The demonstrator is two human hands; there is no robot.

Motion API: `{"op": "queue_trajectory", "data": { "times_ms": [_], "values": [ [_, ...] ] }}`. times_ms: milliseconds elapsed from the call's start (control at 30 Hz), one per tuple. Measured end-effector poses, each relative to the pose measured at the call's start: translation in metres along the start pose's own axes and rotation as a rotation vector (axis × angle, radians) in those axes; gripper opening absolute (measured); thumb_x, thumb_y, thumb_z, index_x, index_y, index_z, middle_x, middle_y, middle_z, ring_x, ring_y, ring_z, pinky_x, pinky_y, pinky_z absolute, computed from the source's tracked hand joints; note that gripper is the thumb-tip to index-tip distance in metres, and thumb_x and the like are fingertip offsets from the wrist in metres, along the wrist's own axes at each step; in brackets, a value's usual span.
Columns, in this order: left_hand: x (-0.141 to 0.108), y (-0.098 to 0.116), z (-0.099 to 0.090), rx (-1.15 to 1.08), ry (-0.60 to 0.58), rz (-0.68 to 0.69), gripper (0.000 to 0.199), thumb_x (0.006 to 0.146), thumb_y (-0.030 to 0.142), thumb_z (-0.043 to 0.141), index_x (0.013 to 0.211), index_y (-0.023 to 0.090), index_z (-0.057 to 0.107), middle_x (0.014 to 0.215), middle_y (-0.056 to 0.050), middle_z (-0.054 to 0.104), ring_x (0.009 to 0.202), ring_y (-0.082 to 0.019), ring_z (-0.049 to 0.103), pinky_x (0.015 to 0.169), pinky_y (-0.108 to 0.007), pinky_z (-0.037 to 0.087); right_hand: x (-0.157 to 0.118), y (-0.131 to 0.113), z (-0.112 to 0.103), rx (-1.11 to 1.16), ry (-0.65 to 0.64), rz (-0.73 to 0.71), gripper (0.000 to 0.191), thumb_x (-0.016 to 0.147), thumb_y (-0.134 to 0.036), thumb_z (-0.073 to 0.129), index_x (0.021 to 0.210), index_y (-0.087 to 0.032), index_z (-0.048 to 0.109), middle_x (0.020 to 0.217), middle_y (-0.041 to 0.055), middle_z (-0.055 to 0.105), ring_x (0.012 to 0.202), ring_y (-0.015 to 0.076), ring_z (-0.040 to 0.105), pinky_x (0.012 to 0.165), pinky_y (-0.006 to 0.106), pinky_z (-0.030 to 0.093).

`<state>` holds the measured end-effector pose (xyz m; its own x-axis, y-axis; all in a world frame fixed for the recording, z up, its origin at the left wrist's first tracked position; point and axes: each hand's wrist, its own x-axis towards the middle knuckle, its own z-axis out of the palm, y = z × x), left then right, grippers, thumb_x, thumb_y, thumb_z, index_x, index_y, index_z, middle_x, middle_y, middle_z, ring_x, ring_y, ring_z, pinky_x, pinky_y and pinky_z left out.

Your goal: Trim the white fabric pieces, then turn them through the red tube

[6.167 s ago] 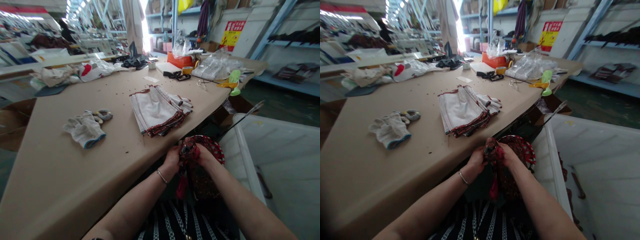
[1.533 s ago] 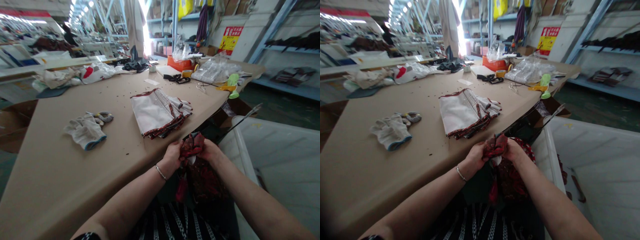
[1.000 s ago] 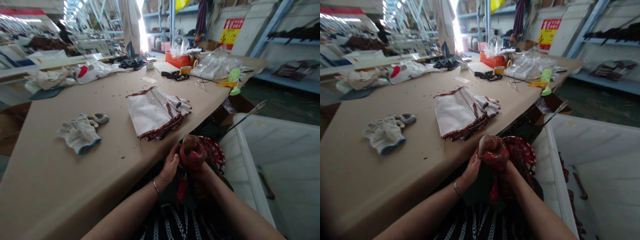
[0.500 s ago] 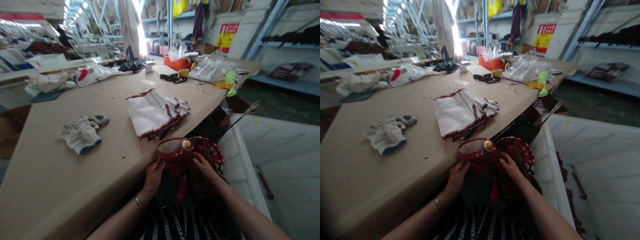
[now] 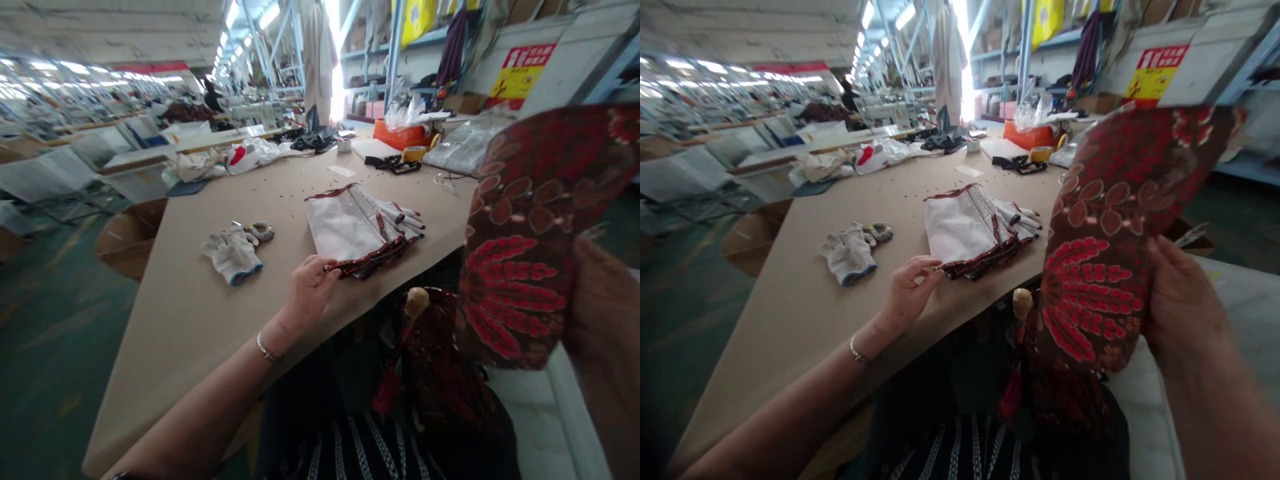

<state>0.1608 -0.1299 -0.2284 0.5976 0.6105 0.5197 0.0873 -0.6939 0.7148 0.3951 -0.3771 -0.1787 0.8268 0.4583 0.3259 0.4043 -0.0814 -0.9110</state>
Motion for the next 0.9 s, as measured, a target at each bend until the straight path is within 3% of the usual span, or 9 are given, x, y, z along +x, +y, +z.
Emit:
{"op": "queue_trajectory", "data": {
  "times_ms": [133,200,267,333,400,500,633,767,900],
  "values": [
    [0.003,-0.022,-0.002,0.361,-0.049,0.144,0.031,0.081,0.020,0.062,0.112,0.017,0.064,0.115,-0.010,0.065,0.109,-0.024,0.058,0.098,-0.041,0.046,-0.038,0.083,-0.001,-0.090,-0.198,0.456,0.032,0.079,-0.054,0.057,0.089,-0.024,0.063,0.080,0.0096,0.071,0.069,0.0269,0.067,0.062,0.039,0.052],
    [0.005,-0.024,0.005,0.485,-0.064,0.187,0.035,0.081,0.018,0.060,0.116,0.017,0.062,0.117,-0.010,0.064,0.111,-0.026,0.056,0.100,-0.043,0.045,-0.065,0.143,0.006,-0.197,-0.250,0.466,0.038,0.074,-0.058,0.053,0.083,-0.022,0.060,0.075,0.0084,0.070,0.073,0.0292,0.067,0.069,0.042,0.053],
    [0.008,-0.024,0.013,0.564,-0.080,0.206,0.034,0.082,0.017,0.058,0.115,0.016,0.062,0.116,-0.010,0.065,0.110,-0.026,0.055,0.099,-0.042,0.045,-0.087,0.191,0.012,-0.392,-0.230,0.450,0.044,0.071,-0.059,0.050,0.090,-0.020,0.060,0.090,0.0120,0.070,0.087,0.0339,0.067,0.083,0.048,0.051],
    [0.013,-0.024,0.018,0.604,-0.101,0.206,0.028,0.083,0.016,0.055,0.109,0.015,0.065,0.111,-0.010,0.067,0.104,-0.025,0.057,0.096,-0.040,0.046,-0.095,0.209,0.017,-0.472,-0.175,0.418,0.057,0.072,-0.058,0.049,0.108,-0.015,0.057,0.111,0.0183,0.065,0.105,0.0374,0.061,0.095,0.052,0.045],
    [0.019,-0.024,0.021,0.632,-0.124,0.201,0.022,0.085,0.014,0.051,0.099,0.015,0.068,0.103,-0.010,0.070,0.098,-0.024,0.059,0.093,-0.039,0.048,-0.086,0.189,0.023,-0.440,-0.125,0.284,0.064,0.078,-0.057,0.047,0.122,-0.011,0.051,0.122,0.0211,0.059,0.113,0.0359,0.057,0.099,0.052,0.043],
    [0.026,-0.023,0.021,0.674,-0.128,0.200,0.021,0.086,0.013,0.048,0.086,0.016,0.068,0.091,-0.010,0.071,0.089,-0.024,0.060,0.087,-0.038,0.049,-0.054,0.103,0.044,-0.388,-0.068,-0.134,0.048,0.089,-0.049,0.046,0.122,-0.015,0.053,0.121,0.0153,0.059,0.110,0.0293,0.057,0.097,0.046,0.045],
    [0.031,-0.014,0.016,0.641,-0.041,0.220,0.019,0.084,0.011,0.049,0.082,0.018,0.067,0.085,-0.007,0.069,0.087,-0.022,0.062,0.084,-0.035,0.049,-0.019,-0.010,0.108,-0.366,-0.347,-0.704,0.025,0.094,-0.030,0.049,0.112,-0.017,0.059,0.111,0.0102,0.062,0.108,0.0236,0.055,0.098,0.039,0.044],
    [0.028,0.000,0.007,0.540,0.008,0.275,0.018,0.085,0.012,0.050,0.081,0.019,0.065,0.085,-0.006,0.068,0.087,-0.020,0.062,0.087,-0.035,0.049,0.006,-0.038,0.174,-0.746,-0.524,-0.800,0.026,0.089,-0.025,0.057,0.113,-0.017,0.062,0.114,0.0121,0.062,0.109,0.0299,0.053,0.092,0.043,0.045],
    [0.012,0.004,-0.003,0.437,0.057,0.273,0.015,0.085,0.014,0.051,0.085,0.020,0.065,0.094,-0.006,0.067,0.093,-0.020,0.061,0.089,-0.035,0.049,0.030,-0.025,0.176,-0.974,-0.492,-0.611,0.027,0.085,-0.012,0.048,0.107,-0.014,0.064,0.104,0.0152,0.066,0.094,0.0301,0.061,0.075,0.038,0.047]
  ]
}}
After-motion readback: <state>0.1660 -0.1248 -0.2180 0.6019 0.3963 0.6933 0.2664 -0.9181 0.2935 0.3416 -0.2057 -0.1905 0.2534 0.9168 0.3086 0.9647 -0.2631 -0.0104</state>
